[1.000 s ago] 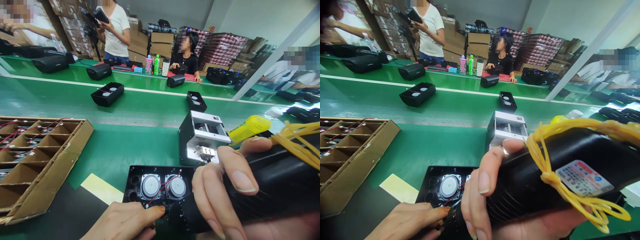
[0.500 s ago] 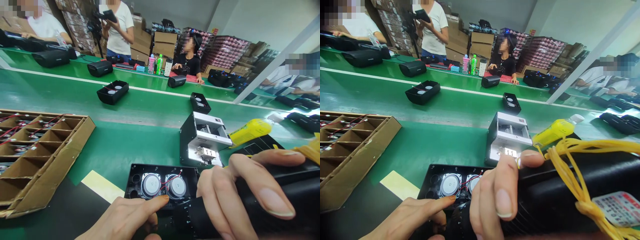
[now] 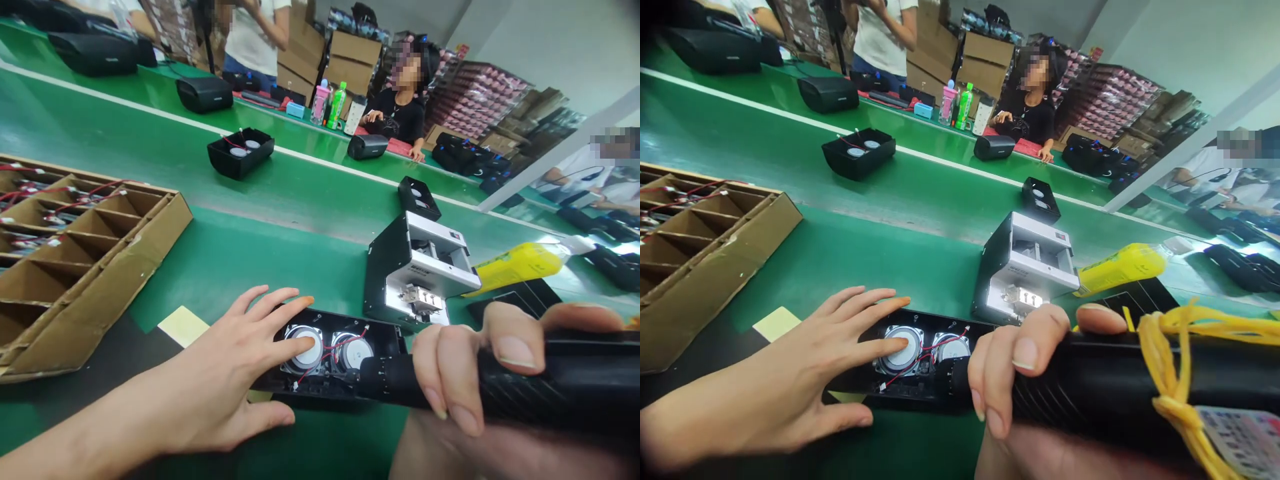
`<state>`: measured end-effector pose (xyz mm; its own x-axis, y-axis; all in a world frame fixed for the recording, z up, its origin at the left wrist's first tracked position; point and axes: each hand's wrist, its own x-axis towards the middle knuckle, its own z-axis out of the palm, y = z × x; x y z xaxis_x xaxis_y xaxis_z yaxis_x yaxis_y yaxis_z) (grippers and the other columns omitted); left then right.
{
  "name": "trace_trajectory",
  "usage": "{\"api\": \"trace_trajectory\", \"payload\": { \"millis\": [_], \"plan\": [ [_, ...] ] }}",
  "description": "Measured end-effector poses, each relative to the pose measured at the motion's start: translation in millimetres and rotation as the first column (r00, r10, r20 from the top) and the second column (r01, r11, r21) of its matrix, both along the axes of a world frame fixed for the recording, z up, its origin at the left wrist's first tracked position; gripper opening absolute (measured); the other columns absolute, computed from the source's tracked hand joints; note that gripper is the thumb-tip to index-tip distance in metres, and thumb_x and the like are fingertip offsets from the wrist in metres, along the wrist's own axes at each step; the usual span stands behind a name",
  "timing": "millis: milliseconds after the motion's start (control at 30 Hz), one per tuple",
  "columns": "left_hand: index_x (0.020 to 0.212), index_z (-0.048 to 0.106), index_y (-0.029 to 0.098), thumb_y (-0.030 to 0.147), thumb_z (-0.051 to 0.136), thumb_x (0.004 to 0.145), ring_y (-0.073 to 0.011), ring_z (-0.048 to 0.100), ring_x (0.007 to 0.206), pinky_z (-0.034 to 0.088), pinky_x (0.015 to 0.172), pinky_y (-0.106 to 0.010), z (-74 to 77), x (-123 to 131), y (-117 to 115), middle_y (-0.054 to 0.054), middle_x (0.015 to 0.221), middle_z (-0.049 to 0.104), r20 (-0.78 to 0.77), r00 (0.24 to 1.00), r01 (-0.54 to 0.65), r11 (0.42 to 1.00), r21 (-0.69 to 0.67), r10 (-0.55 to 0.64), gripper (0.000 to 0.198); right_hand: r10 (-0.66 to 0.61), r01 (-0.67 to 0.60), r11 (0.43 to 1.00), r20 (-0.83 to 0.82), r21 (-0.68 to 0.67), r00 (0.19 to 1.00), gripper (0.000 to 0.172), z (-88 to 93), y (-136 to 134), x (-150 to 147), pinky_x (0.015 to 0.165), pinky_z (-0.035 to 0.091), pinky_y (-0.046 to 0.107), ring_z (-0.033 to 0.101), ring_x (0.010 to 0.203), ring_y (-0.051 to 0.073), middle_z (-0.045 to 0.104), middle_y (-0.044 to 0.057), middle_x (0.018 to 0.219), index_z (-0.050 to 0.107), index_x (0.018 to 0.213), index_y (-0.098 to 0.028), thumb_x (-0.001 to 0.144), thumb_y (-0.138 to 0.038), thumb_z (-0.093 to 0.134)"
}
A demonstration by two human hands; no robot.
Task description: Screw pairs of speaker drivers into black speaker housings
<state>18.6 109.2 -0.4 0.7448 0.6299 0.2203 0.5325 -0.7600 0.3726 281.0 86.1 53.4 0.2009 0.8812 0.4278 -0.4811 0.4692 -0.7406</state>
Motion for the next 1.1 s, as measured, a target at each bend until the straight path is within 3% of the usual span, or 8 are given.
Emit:
{"api": "trace_trajectory", "payload": {
  "millis": [100,233,433,633,767,933,1033,1100],
  "plan": [
    [0.144,0.059,0.032,0.043,0.085,0.081,-0.0450,0.038,0.153,0.038,0.117,-0.072,-11.0,4,3,-0.013,0.172,0.038,0.010,1.000,0.004,0.999,-0.032,-0.003,0.069,-0.116,0.114,0.992,0.035,0.048,0.993,0.026,-3.0,1,-16,0.031,0.043,0.026,0.049,0.030,0.006,0.071,-0.008,0.079,0.075,0.116,-0.031,0.093,-0.043,0.078],
    [0.138,0.062,0.031,0.034,0.081,0.085,-0.0432,0.047,0.144,0.049,0.108,-0.065,-14.5,6,5,-0.012,0.166,0.044,0.057,0.998,0.002,0.999,-0.037,0.000,0.056,-0.062,0.062,0.998,0.125,-0.001,0.990,0.020,-4.8,-2,-20,0.029,0.044,0.027,0.052,0.029,0.009,0.072,-0.011,0.075,0.078,0.106,-0.036,0.089,-0.040,0.085],
    [0.134,0.062,0.029,0.034,0.076,0.088,-0.0427,0.045,0.142,0.048,0.108,-0.067,-13.6,6,7,-0.013,0.164,0.043,0.056,0.998,0.018,0.999,-0.050,-0.015,0.048,-0.058,0.053,0.997,0.127,0.048,0.990,0.025,-12.7,-2,-16,0.031,0.048,0.027,0.054,0.030,0.008,0.073,-0.010,0.080,0.073,0.117,-0.034,0.094,-0.040,0.080],
    [0.134,0.060,0.030,0.035,0.076,0.088,-0.0426,0.045,0.142,0.044,0.110,-0.069,-15.7,7,8,-0.013,0.164,0.042,0.060,0.998,0.018,0.998,-0.052,-0.015,0.049,-0.042,0.025,0.995,0.171,0.099,0.984,0.042,-16.9,-1,-12,0.031,0.047,0.027,0.055,0.031,0.007,0.074,-0.009,0.084,0.071,0.124,-0.033,0.086,-0.036,0.089],
    [0.134,0.062,0.030,0.034,0.076,0.088,-0.0427,0.046,0.140,0.045,0.109,-0.068,-14.7,6,7,-0.013,0.164,0.043,0.068,0.998,0.014,0.998,-0.063,-0.010,0.048,0.015,-0.030,0.997,0.195,0.076,0.981,0.029,-16.3,1,-13,0.033,0.052,0.030,0.058,0.033,0.009,0.073,-0.006,0.084,0.073,0.124,-0.034,0.097,-0.043,0.077],
    [0.132,0.063,0.029,0.034,0.076,0.088,-0.0421,0.045,0.142,0.046,0.109,-0.066,-13.9,6,8,-0.013,0.164,0.043,0.078,0.997,0.015,0.996,-0.083,-0.008,0.047,0.016,-0.043,0.990,0.197,0.135,0.980,0.027,-14.2,5,-19,0.032,0.050,0.025,0.058,0.033,0.007,0.074,-0.007,0.086,0.072,0.126,-0.032,0.099,-0.032,0.075],
    [0.134,0.062,0.030,0.035,0.076,0.088,-0.0425,0.045,0.141,0.045,0.109,-0.067,-14.4,6,8,-0.013,0.164,0.042,0.071,0.998,0.010,0.997,-0.074,-0.004,0.048,0.107,-0.147,0.978,0.250,0.145,0.962,0.027,-17.1,3,-13,0.039,0.056,0.030,0.065,0.040,0.011,0.076,-0.002,0.091,0.071,0.131,-0.028,0.110,-0.030,0.053],
    [0.134,0.062,0.030,0.037,0.075,0.089,-0.0434,0.044,0.141,0.044,0.108,-0.069,-15.2,6,8,-0.014,0.164,0.042,0.063,0.998,0.016,0.997,-0.073,-0.011,0.048,0.150,-0.182,0.978,0.269,0.099,0.952,0.034,-24.3,-1,-6,0.042,0.056,0.029,0.065,0.041,0.011,0.077,0.000,0.090,0.074,0.123,-0.026,0.113,-0.030,0.042]
  ]
}}
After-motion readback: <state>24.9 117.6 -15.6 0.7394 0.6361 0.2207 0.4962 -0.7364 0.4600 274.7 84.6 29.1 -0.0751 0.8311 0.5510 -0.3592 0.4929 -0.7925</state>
